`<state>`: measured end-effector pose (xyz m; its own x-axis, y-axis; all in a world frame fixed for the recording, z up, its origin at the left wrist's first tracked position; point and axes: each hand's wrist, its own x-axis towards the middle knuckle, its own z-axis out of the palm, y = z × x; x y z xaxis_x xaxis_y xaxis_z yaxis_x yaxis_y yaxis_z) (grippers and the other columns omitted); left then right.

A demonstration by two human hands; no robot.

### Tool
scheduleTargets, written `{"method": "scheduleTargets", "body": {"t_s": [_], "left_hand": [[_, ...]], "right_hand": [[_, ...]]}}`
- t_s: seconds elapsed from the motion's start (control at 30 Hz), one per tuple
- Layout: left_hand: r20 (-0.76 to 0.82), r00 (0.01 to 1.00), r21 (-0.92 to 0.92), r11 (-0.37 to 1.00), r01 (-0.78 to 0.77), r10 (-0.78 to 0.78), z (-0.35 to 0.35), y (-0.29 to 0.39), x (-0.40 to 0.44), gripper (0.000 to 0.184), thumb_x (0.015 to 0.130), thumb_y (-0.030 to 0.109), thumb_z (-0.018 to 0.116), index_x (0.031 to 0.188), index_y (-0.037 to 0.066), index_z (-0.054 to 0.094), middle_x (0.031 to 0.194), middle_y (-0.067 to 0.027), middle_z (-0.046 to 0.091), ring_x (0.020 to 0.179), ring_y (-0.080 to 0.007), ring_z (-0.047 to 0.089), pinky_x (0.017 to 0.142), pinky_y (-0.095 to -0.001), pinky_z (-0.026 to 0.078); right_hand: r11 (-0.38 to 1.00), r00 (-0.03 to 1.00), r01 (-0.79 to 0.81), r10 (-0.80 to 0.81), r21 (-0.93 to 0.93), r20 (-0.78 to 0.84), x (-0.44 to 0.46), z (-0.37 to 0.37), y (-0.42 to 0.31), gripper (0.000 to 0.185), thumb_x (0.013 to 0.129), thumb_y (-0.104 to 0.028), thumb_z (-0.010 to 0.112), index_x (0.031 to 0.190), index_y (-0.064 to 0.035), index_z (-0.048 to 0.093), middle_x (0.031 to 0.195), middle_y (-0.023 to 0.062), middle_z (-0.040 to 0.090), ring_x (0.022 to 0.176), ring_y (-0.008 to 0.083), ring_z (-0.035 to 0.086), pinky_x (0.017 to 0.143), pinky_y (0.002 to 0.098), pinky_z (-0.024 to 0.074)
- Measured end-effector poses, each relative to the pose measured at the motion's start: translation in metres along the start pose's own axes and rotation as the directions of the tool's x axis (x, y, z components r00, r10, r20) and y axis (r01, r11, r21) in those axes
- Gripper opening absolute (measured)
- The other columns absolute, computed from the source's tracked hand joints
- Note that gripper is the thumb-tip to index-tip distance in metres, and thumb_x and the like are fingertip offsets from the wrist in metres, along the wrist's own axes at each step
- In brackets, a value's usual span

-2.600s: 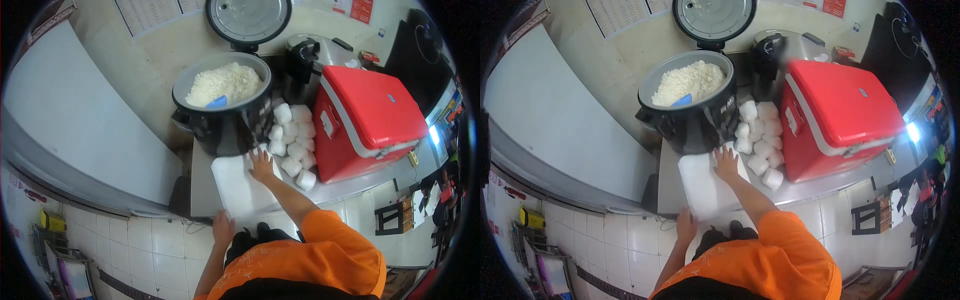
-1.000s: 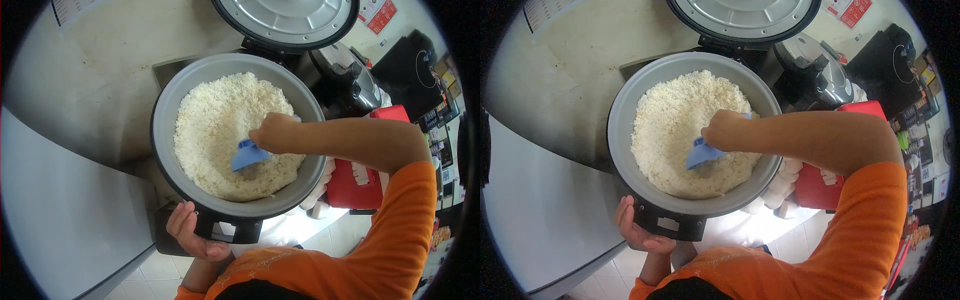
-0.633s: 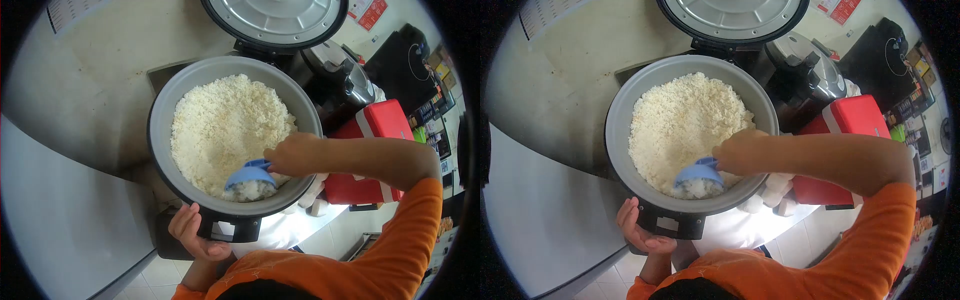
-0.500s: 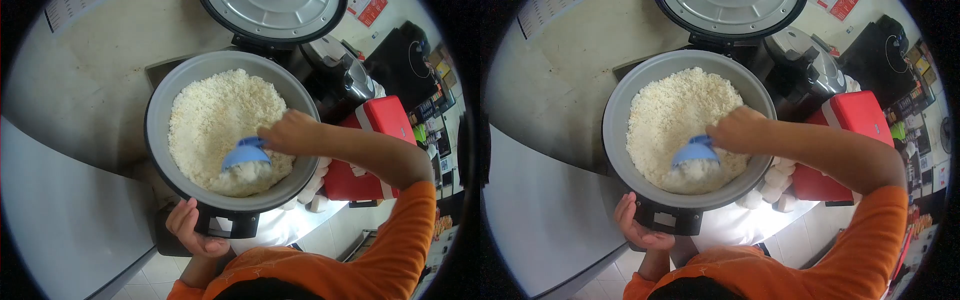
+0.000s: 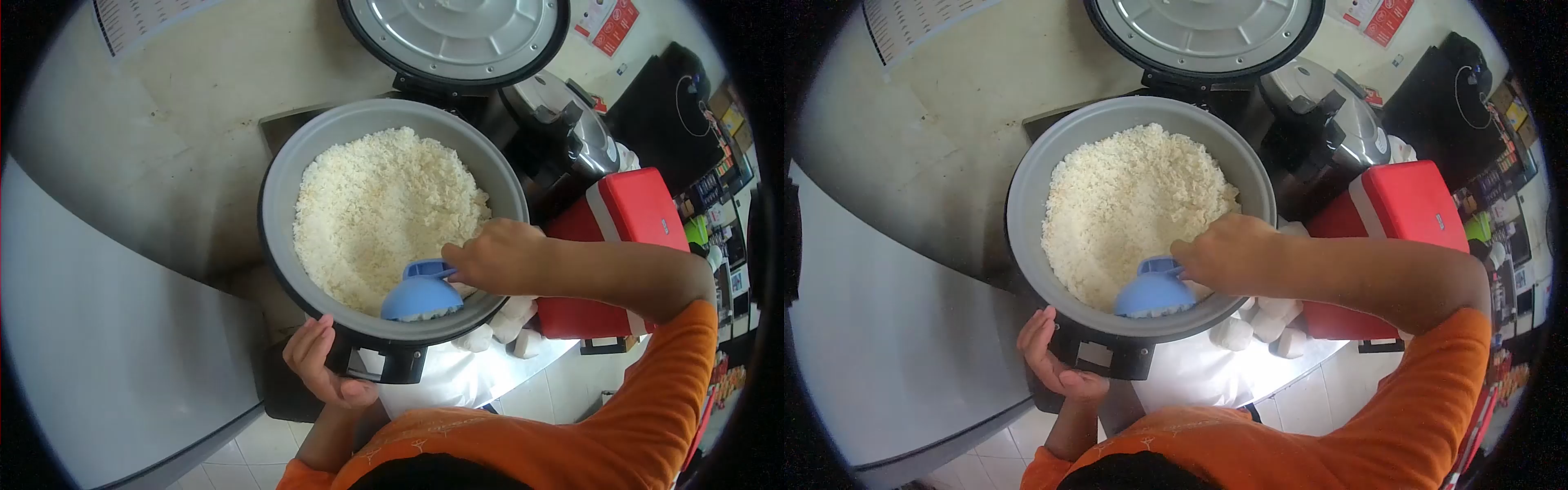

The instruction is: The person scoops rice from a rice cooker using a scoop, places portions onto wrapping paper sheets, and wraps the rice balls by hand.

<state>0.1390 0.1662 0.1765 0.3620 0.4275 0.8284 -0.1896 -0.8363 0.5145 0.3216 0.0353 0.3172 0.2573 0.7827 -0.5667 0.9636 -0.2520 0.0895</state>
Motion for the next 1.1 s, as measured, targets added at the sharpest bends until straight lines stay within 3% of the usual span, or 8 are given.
{"method": "scheduleTargets", "body": {"t_s": [0.3, 0.4, 0.5, 0.83, 0.97, 1.03, 1.07, 1.1], "left_hand": [[-0.02, 0.999, -0.009, 0.999, 0.035, -0.035, 0.005, 0.006, 0.0, 0.053, 0.092, 0.037, 0.022, 0.113, -0.006, 0.046, 0.113, -0.0175, 0.053, 0.105, -0.028, 0.048, 0.09, -0.0397, 0.037], [-0.115, 0.991, -0.028, 0.998, 0.063, -0.065, 0.011, 0.01, 0.002, 0.054, 0.091, 0.038, 0.024, 0.112, -0.005, 0.048, 0.113, -0.0168, 0.053, 0.103, -0.026, 0.047, 0.089, -0.0375, 0.036], [-0.129, 0.988, 0.007, 0.996, 0.087, -0.085, 0.01, 0.01, 0.001, 0.052, 0.09, 0.036, 0.026, 0.112, -0.004, 0.05, 0.112, -0.0161, 0.054, 0.099, -0.0246, 0.046, 0.086, -0.0358, 0.035], [-0.139, 0.99, 0.087, 0.995, 0.05, -0.038, 0.011, 0.021, -0.005, 0.049, 0.093, 0.032, 0.029, 0.123, -0.005, 0.042, 0.127, -0.0175, 0.044, 0.11, -0.0275, 0.042, 0.091, -0.0372, 0.032], [-0.123, 0.992, 0.29, 0.956, 0.052, -0.017, 0.003, 0.048, -0.029, 0.049, 0.092, 0.023, 0.043, 0.129, -0.005, 0.031, 0.137, -0.0198, 0.031, 0.121, -0.0327, 0.037, 0.1, -0.0414, 0.027], [-0.046, 0.999, 0.193, 0.981, -0.005, 0.014, -0.009, 0.066, -0.07, 0.052, 0.089, 0.024, 0.049, 0.128, -0.006, 0.033, 0.135, -0.0214, 0.034, 0.122, -0.0332, 0.036, 0.1, -0.0423, 0.028], [0.146, 0.985, 0.14, 0.988, 0.067, -0.087, -0.02, 0.068, -0.102, 0.053, 0.088, 0.024, 0.052, 0.129, -0.004, 0.033, 0.134, -0.022, 0.034, 0.123, -0.0334, 0.035, 0.101, -0.0429, 0.028], [0.337, 0.925, 0.1, 0.983, 0.151, -0.177, -0.032, 0.068, -0.138, 0.055, 0.086, 0.024, 0.054, 0.129, -0.003, 0.033, 0.134, -0.0225, 0.035, 0.124, -0.0337, 0.035, 0.102, -0.0436, 0.028]], "right_hand": [[0.954, 0.984, -0.103, 0.138, 0.28, -0.109, 0.004, 0.025, 0.009, 0.034, 0.09, -0.034, 0.047, 0.101, -0.0031, 0.056, 0.078, 0.016, 0.064, 0.079, 0.032, 0.064, 0.072, 0.0411, 0.0498], [0.995, 0.934, -0.088, 0.065, -0.048, -0.351, 0.005, 0.025, 0.012, 0.027, 0.088, -0.032, 0.053, 0.093, -0.0057, 0.058, 0.07, 0.0126, 0.064, 0.068, 0.0281, 0.065, 0.064, 0.0381, 0.0506], [0.943, 0.948, -0.025, -0.084, -0.333, -0.308, 0.002, 0.035, -0.009, 0.028, 0.087, -0.033, 0.053, 0.093, -0.0062, 0.058, 0.07, 0.0116, 0.064, 0.069, 0.0279, 0.065, 0.066, 0.0372, 0.0507], [0.951, 0.905, 0.132, 0.0, 0.281, -0.425, 0.015, 0.05, 0.009, 0.032, 0.09, -0.031, 0.05, 0.095, -0.0013, 0.059, 0.082, 0.0215, 0.062, 0.078, 0.0339, 0.063, 0.07, 0.0436, 0.0472], [0.938, 0.918, 0.164, -0.031, 0.306, -0.395, 0.007, 0.05, 0.025, 0.03, 0.091, -0.028, 0.047, 0.095, -0.001, 0.061, 0.082, 0.0194, 0.062, 0.072, 0.0299, 0.062, 0.07, 0.0411, 0.0473], [0.836, 0.987, -0.076, 0.142, 0.544, -0.081, -0.014, 0.034, 0.032, 0.029, 0.092, -0.025, 0.044, 0.098, -0.0008, 0.059, 0.075, 0.0144, 0.06, 0.063, 0.0234, 0.057, 0.064, 0.0331, 0.0478], [0.831, 0.988, -0.075, 0.137, 0.551, -0.073, -0.013, 0.045, 0.049, 0.029, 0.092, -0.025, 0.044, 0.098, -0.0008, 0.059, 0.075, 0.0144, 0.06, 0.063, 0.0234, 0.057, 0.064, 0.0331, 0.0478], [0.843, 0.986, 0.087, 0.004, 0.531, -0.168, -0.012, 0.064, 0.074, 0.03, 0.093, -0.025, 0.043, 0.1, -0.0005, 0.059, 0.074, 0.0116, 0.058, 0.06, 0.02, 0.054, 0.059, 0.0296, 0.0464]]}}
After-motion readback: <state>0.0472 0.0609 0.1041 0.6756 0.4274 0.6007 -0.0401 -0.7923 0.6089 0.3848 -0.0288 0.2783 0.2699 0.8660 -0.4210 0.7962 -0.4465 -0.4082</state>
